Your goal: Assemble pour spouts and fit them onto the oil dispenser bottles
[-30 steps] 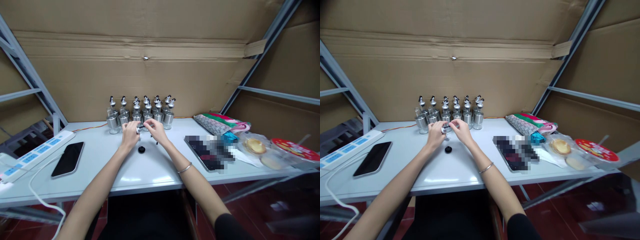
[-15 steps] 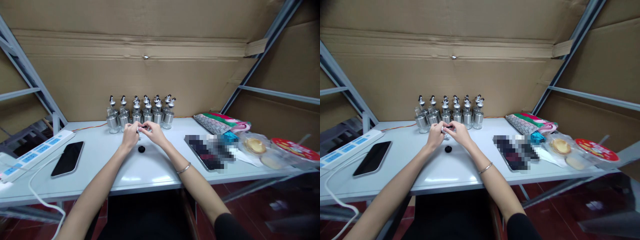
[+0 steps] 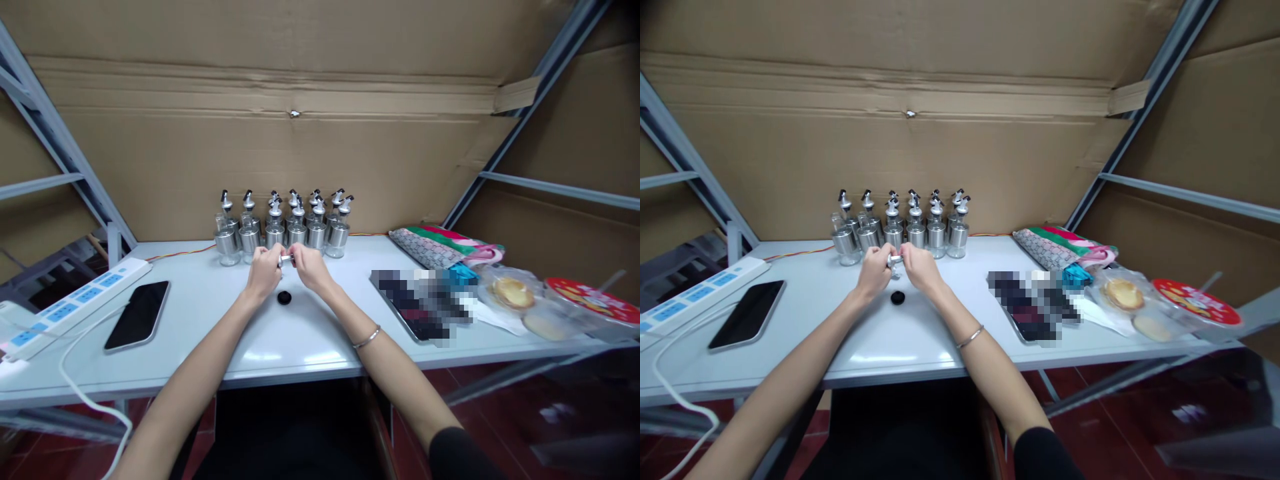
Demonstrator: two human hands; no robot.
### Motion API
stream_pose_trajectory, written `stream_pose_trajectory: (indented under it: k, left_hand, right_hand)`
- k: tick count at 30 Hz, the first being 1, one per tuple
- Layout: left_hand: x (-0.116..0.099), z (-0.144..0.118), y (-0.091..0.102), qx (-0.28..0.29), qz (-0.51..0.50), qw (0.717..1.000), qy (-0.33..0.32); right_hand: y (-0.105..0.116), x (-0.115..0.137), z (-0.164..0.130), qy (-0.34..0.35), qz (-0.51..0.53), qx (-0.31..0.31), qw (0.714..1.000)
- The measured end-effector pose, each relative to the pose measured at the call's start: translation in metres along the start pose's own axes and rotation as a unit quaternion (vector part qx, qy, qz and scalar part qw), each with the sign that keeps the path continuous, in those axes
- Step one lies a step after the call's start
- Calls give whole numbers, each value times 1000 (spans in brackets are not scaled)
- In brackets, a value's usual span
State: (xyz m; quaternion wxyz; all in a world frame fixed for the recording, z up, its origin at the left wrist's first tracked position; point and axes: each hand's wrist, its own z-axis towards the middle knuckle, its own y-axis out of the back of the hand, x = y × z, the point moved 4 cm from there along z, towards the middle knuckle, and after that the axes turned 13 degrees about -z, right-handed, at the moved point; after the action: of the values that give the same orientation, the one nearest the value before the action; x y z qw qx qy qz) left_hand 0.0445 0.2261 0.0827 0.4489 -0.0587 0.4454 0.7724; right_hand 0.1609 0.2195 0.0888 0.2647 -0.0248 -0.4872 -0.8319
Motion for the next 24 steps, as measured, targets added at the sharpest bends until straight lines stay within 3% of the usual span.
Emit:
stream_pose_trajectory:
  k: [3, 6, 8, 10, 13, 24]
  left_hand:
    - [0, 0, 2, -16, -1, 1000, -11]
    - [2, 1, 3, -27, 0, 1000, -9]
    - [4, 1, 3, -26, 3, 1000, -7]
    - [6, 1, 2, -23, 5, 1000, -6]
    - [7, 0, 3, -23, 7, 1000, -8]
    - [7, -1, 2, -27, 4, 1000, -13]
  right_hand:
    - [4, -11, 3, -36, 103, -30, 994]
    - [11, -24, 8, -58, 72, -52, 994]
    - [11, -37, 11, -105, 23, -10, 994]
    - [8, -51, 11, -148, -19, 74, 986]
    - [0, -66, 7, -172, -52, 162, 970]
    - [-17, -78, -4, -179, -68, 262, 946]
